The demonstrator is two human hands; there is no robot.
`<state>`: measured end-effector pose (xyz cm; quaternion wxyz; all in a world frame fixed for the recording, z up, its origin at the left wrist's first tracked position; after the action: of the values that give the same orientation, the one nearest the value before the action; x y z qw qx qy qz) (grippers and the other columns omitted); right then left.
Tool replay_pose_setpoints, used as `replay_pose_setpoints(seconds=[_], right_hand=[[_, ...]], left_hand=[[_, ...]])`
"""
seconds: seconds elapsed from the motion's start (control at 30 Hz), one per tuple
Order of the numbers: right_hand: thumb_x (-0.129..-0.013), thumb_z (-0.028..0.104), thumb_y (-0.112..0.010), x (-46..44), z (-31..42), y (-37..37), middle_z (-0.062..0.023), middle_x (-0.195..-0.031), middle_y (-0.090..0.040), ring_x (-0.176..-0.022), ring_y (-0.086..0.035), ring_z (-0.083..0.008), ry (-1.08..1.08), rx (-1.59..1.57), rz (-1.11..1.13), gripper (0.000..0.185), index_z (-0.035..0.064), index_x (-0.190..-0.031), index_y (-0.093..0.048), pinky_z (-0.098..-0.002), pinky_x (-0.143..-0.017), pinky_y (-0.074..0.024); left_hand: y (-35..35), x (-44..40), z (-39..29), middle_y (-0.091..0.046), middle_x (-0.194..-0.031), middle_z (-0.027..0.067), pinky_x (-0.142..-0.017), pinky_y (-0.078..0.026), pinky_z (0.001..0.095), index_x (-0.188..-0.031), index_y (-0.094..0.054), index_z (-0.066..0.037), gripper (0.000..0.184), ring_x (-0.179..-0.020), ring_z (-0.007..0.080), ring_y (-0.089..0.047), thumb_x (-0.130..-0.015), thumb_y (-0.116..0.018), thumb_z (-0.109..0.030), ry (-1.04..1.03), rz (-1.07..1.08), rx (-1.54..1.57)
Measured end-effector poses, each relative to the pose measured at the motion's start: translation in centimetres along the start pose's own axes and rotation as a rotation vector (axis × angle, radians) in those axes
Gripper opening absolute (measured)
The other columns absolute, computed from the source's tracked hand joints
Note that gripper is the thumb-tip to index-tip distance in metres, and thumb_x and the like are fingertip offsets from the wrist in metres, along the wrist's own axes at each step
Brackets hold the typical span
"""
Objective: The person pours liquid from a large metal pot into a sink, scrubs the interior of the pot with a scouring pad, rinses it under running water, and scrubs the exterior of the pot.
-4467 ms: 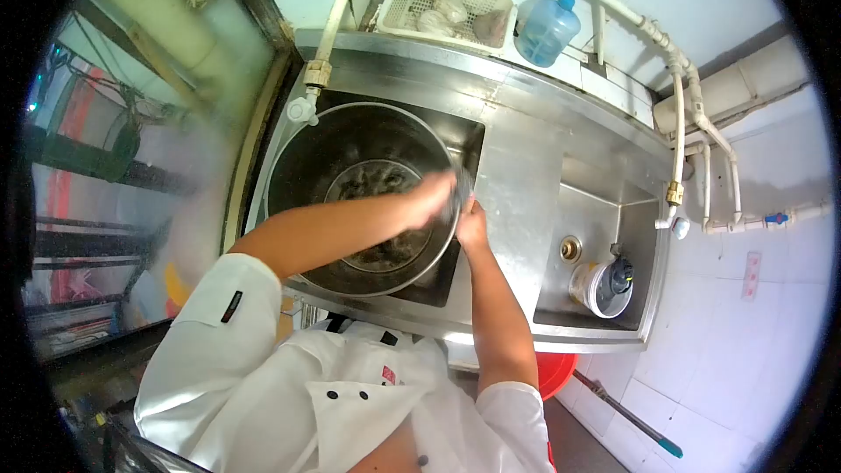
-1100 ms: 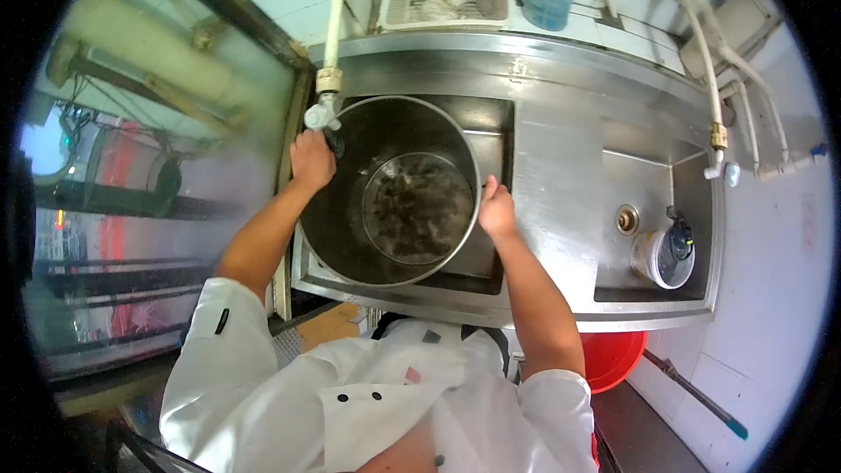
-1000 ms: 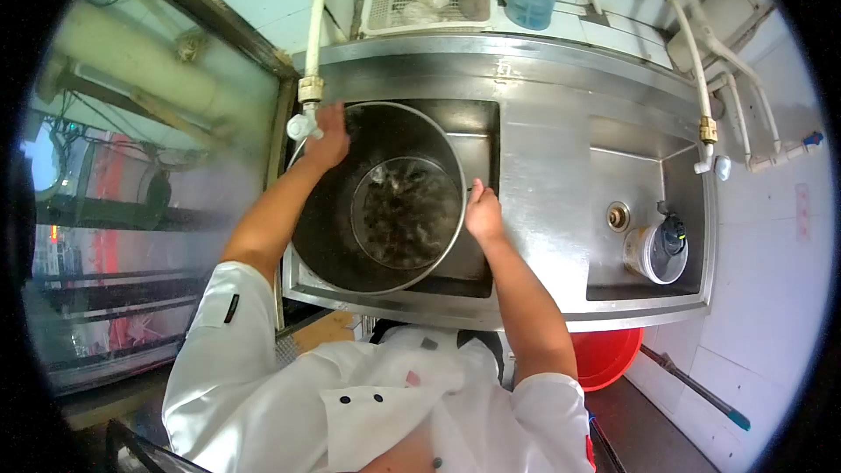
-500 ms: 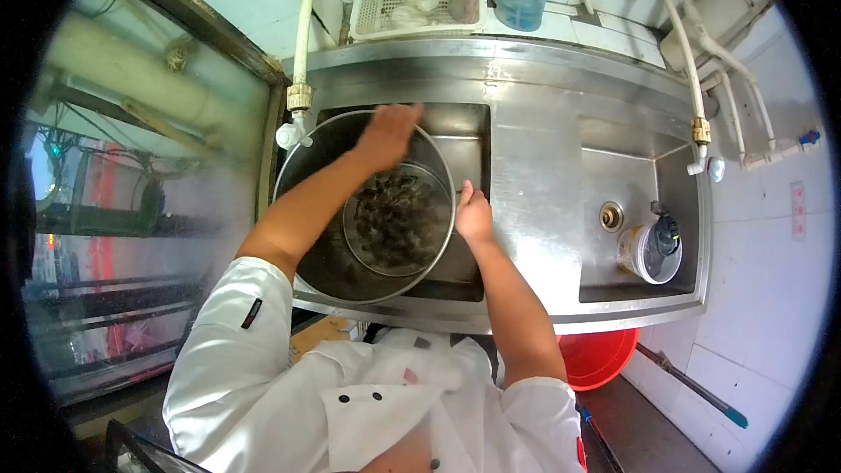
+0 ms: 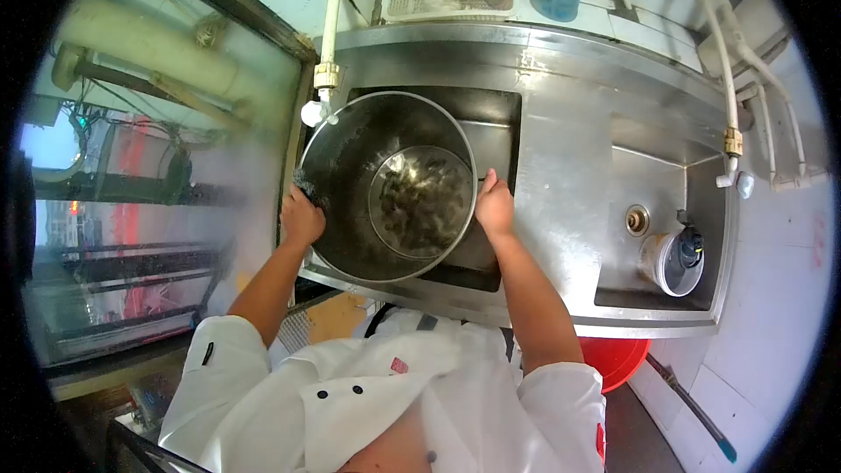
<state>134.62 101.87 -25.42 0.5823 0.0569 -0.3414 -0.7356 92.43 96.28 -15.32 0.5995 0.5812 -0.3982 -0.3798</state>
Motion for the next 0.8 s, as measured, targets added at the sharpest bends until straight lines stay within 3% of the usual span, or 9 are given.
replay_pose_setpoints(seconds=[0.17,0.27,0.33,0.5,0.53,0.57,0.63,0.73,0.8], right_hand=[[-0.106,0.045,-0.033,0.3,-0.2,0.7,-0.0373,-0.097,-0.064,-0.095,-0.061,-0.0527,-0.053,-0.093,0.129,0.062,-0.0113,-0.101,-0.058,-0.0552,-0.085,-0.0475],[-0.106,0.045,-0.031,1.1,-0.9,0.6,-0.0372,-0.099,-0.064,-0.097,-0.06,-0.0531,-0.055,-0.11,0.136,0.061,-0.0104,-0.101,-0.057,-0.0559,-0.085,-0.0464],[-0.106,0.045,-0.031,1.7,-0.7,0.8,-0.0372,-0.097,-0.064,-0.095,-0.059,-0.0546,-0.043,-0.121,0.122,0.06,-0.0104,-0.102,-0.056,-0.0567,-0.085,-0.0459],[-0.106,0.044,-0.033,1.6,-1.6,0.3,-0.0374,-0.096,-0.064,-0.094,-0.06,-0.0554,-0.057,-0.129,0.122,0.059,-0.0105,-0.101,-0.055,-0.0573,-0.085,-0.0461],[-0.106,0.044,-0.033,1.4,-1.8,0.1,-0.0376,-0.096,-0.064,-0.093,-0.06,-0.0554,-0.046,-0.133,0.114,0.059,-0.0105,-0.1,-0.055,-0.0572,-0.084,-0.0464],[-0.106,0.044,-0.033,1.4,-1.8,-0.1,-0.0377,-0.096,-0.064,-0.093,-0.06,-0.0554,-0.034,-0.135,0.109,0.058,-0.0105,-0.1,-0.055,-0.0572,-0.084,-0.0467],[-0.106,0.043,-0.034,1.3,-1.6,0.2,-0.0381,-0.096,-0.063,-0.092,-0.06,-0.0554,-0.061,-0.139,0.106,0.058,-0.0105,-0.1,-0.055,-0.0576,-0.083,-0.0469],[-0.105,0.042,-0.036,1.2,-1.8,0.0,-0.0378,-0.095,-0.064,-0.092,-0.06,-0.0549,-0.046,-0.105,0.06,0.056,-0.0099,-0.098,-0.057,-0.0579,-0.083,-0.0474],[-0.105,0.042,-0.036,1.2,-1.5,0.2,-0.0373,-0.095,-0.064,-0.093,-0.06,-0.0551,-0.038,-0.093,0.035,0.057,-0.0099,-0.097,-0.059,-0.0577,-0.083,-0.0471]], left_hand=[[-2.0,6.1,0.5,-0.047,-0.121,0.0303,-0.099,-0.041,0.0518,-0.151,-0.018,0.01,0.087,-0.11,0.0471,-0.051,-0.08,-0.062,-0.014,0.222,0.134,0.058],[-1.8,4.3,0.3,-0.048,-0.118,0.0284,-0.094,-0.042,0.0541,-0.149,-0.024,0.009,0.085,-0.107,0.0462,-0.051,-0.077,-0.063,-0.013,-0.036,-0.156,-0.106],[-1.6,0.3,0.5,-0.049,-0.117,0.0266,-0.092,-0.043,0.0545,-0.149,-0.027,0.007,0.084,-0.106,0.0444,-0.051,-0.076,-0.063,-0.012,-0.083,-0.223,-0.107],[-0.7,-10.9,-5.9,-0.053,-0.117,0.0228,-0.086,-0.042,0.0566,-0.144,-0.035,0.004,0.077,-0.109,0.042,-0.052,-0.077,-0.067,-0.018,-0.358,-0.213,-0.203],[-1.7,-13.2,-7.8,-0.054,-0.12,0.0226,-0.089,-0.041,0.0568,-0.143,-0.036,0.003,0.076,-0.115,0.0426,-0.051,-0.077,-0.067,-0.019,-0.322,-0.081,-0.276],[-0.5,-13.4,-11.5,-0.054,-0.123,0.023,-0.094,-0.039,0.0565,-0.144,-0.034,0.003,0.079,-0.121,0.0411,-0.048,-0.077,-0.068,-0.02,-0.317,-0.108,-0.233],[-0.4,-14.4,-16.3,-0.054,-0.122,0.0214,-0.101,-0.035,0.054,-0.146,-0.034,0.0,0.081,-0.118,0.0382,-0.049,-0.074,-0.07,-0.013,-0.731,-0.449,-0.11],[0.6,-13.7,-24.5,-0.054,-0.11,0.0167,-0.087,-0.038,0.0486,-0.141,-0.042,-0.001,0.076,-0.107,0.0373,-0.051,-0.067,-0.064,-0.001,-1.014,-0.227,-0.047],[0.4,-9.9,-29.3,-0.056,-0.114,0.0163,-0.094,-0.038,0.0492,-0.141,-0.043,0.0,0.074,-0.113,0.035,-0.052,-0.071,-0.066,-0.007,-1.248,-0.243,-0.07]])
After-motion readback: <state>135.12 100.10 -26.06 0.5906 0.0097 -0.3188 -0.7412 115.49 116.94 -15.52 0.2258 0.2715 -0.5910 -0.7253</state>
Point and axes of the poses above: each hand's wrist, its own x-axis away from the middle knuckle, its own y-axis out of the back of the hand, z = x × y, the point moved 6 cm from there along -x, towards the middle knuckle
